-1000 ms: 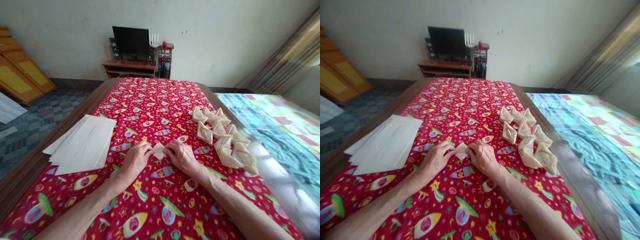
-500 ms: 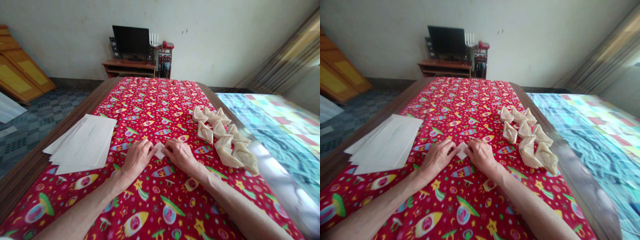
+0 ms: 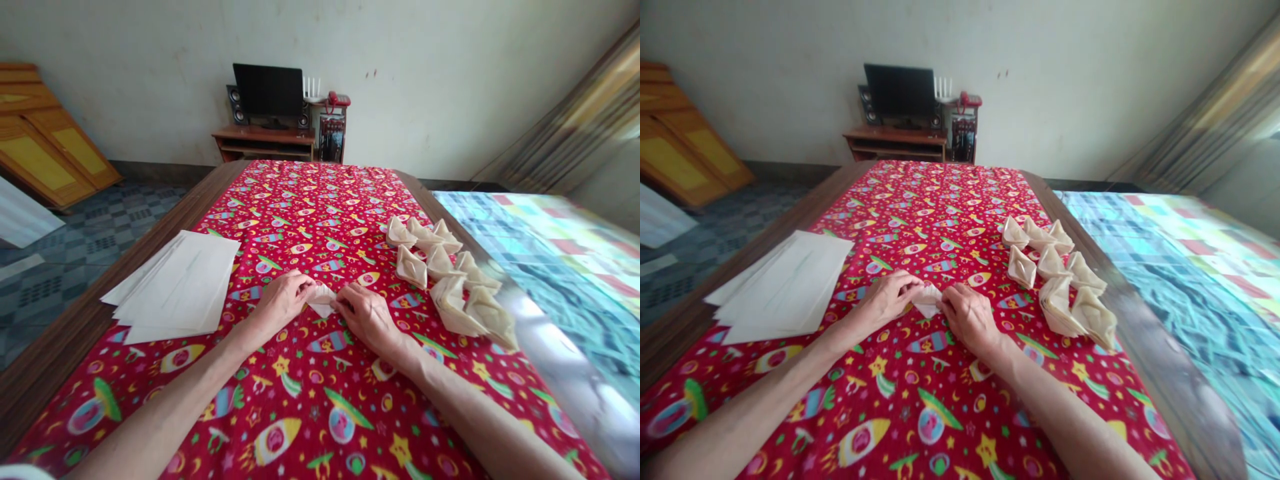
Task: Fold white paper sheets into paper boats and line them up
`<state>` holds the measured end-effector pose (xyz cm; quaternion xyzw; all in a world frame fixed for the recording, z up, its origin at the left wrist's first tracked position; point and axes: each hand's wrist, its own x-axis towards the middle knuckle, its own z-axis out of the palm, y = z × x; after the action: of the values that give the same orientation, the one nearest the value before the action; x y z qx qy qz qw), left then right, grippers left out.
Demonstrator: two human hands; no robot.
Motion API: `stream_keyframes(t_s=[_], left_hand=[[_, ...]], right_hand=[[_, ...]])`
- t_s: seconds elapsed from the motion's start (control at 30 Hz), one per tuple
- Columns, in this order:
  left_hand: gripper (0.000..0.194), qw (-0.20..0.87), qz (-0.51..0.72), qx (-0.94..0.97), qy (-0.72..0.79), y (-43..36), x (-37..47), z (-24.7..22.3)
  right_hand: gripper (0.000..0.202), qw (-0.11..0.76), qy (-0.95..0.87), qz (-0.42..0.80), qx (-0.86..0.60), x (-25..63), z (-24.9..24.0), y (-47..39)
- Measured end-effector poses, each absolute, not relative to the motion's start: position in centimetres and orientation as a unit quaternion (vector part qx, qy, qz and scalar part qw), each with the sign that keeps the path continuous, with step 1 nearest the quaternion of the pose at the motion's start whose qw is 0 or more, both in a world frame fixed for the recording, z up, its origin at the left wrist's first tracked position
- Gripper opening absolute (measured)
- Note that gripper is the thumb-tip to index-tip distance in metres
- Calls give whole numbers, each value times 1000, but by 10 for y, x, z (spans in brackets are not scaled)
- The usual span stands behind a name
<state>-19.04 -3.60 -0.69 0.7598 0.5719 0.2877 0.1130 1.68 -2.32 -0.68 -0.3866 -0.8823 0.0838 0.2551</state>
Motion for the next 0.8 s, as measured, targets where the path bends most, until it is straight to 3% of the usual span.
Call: stream_keyframes(t_s=[0.33, 0.4, 0.63, 0.8], left_hand=[[9, 187, 350, 736, 549, -35, -179, 4], [10, 190, 359, 738, 538, -37, -177, 8], [11, 267, 423, 689, 525, -45, -176, 24], [15, 322, 475, 618, 538, -45, -181, 24]], right_hand=[[16, 337, -813, 235, -412, 13, -1, -15], [10, 332, -806, 273, -407, 11, 2, -14], [15, 360, -748, 380, -409, 15, 10, -16], [15, 373, -725, 399, -420, 15, 10, -18]])
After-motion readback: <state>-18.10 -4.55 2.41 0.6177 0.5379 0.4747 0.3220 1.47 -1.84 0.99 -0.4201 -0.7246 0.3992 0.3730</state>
